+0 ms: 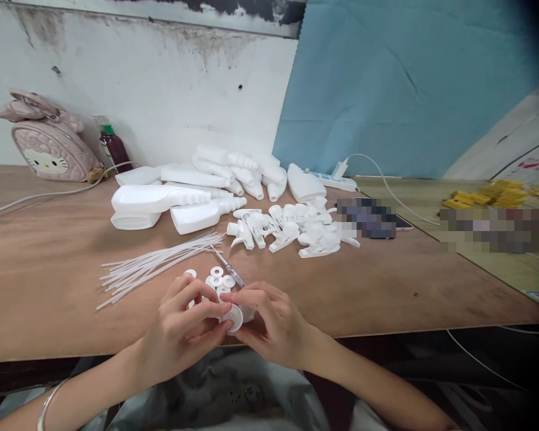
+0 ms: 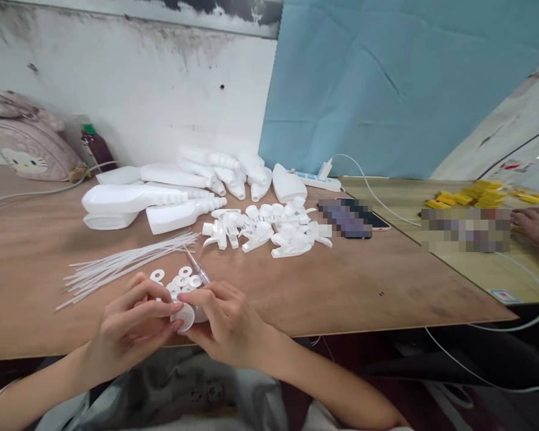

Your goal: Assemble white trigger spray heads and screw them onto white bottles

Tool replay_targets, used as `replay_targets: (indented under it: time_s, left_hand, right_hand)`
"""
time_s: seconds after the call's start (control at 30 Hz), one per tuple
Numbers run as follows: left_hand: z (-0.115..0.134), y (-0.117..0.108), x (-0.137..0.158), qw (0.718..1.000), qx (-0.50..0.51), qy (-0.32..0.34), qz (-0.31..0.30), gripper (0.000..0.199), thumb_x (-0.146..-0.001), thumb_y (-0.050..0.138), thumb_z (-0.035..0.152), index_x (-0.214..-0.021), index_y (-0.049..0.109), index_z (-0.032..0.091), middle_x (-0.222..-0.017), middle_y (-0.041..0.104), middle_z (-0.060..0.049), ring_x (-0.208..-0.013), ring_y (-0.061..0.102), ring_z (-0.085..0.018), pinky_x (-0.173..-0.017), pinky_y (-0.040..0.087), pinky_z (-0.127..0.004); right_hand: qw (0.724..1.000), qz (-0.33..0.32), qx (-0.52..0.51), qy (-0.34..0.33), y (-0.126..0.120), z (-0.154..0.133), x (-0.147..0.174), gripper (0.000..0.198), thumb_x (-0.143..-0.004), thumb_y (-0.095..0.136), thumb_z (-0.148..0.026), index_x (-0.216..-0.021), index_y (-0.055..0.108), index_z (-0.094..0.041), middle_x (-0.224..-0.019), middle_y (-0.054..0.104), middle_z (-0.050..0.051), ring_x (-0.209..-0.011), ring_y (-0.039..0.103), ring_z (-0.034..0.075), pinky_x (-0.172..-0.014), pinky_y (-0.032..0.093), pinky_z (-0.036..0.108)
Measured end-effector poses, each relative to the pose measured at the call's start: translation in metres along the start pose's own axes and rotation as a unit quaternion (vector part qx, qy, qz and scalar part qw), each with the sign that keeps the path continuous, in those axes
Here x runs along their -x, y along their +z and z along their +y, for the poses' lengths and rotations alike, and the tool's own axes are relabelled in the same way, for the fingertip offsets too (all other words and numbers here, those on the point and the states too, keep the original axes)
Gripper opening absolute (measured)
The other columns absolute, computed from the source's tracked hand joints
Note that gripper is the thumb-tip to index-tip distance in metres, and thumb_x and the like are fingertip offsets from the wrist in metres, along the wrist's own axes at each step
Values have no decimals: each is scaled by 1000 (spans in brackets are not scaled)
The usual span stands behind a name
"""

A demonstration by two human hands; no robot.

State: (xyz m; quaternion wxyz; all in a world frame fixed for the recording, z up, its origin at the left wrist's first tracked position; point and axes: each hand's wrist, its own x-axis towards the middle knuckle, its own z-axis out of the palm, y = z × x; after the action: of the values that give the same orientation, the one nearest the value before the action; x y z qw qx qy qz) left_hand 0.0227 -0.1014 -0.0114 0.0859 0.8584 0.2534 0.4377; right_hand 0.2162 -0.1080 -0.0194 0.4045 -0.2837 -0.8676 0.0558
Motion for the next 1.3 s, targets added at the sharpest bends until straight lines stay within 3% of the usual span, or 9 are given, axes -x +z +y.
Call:
replay_targets:
  time_s: [0.13,0.3,0.77,1.03,1.3]
  left_hand:
    - [2,-2,-2,1000,-4,4,-16,25,-73,64,12,-96,57,19,-93,58,-7,-85,51,-17,-75,41,-33]
    - [1,-2,-3,999,-1,17,-48,24,-71,65,15,-92,55,20,-98,60,-7,-92,53,-20,-83,38,-38]
    - [0,-3,1,997,21,0,-74,21,-75,58,14,-95,60,21,-101,55,-9,-88,55,-17,-76,45,-29]
    - [0,-4,3,996,43,7,-78,24,-75,57,16,-99,58,20,-95,56,-8,-83,55,-16,-70,46,-27]
    - [2,-3,0,995,24,0,-95,24,-74,57,20,-98,59,19,-94,55,-9,-81,54,-16,-69,47,-27]
  right_hand:
    - [1000,-2,-23,2,-2,-1,0,37,-79,57,-21,-112,41,-17,-95,65,8,-81,60,18,-70,50,32]
    - [999,-6,-26,-23,-5,0,-1,21,-79,55,-19,-99,47,-18,-89,65,5,-80,59,17,-68,49,29]
    - [997,-70,-33,-26,-7,0,-1,13,-83,53,-23,-95,50,-19,-98,64,6,-86,58,16,-74,47,30]
    - [984,-101,-140,53,-12,-5,-1,9,-85,51,-23,-92,48,-20,-85,61,2,-78,57,11,-71,46,24]
    - [993,-76,-90,-1,-7,-1,0,14,-83,52,-24,-96,48,-20,-91,64,4,-83,58,14,-74,47,28]
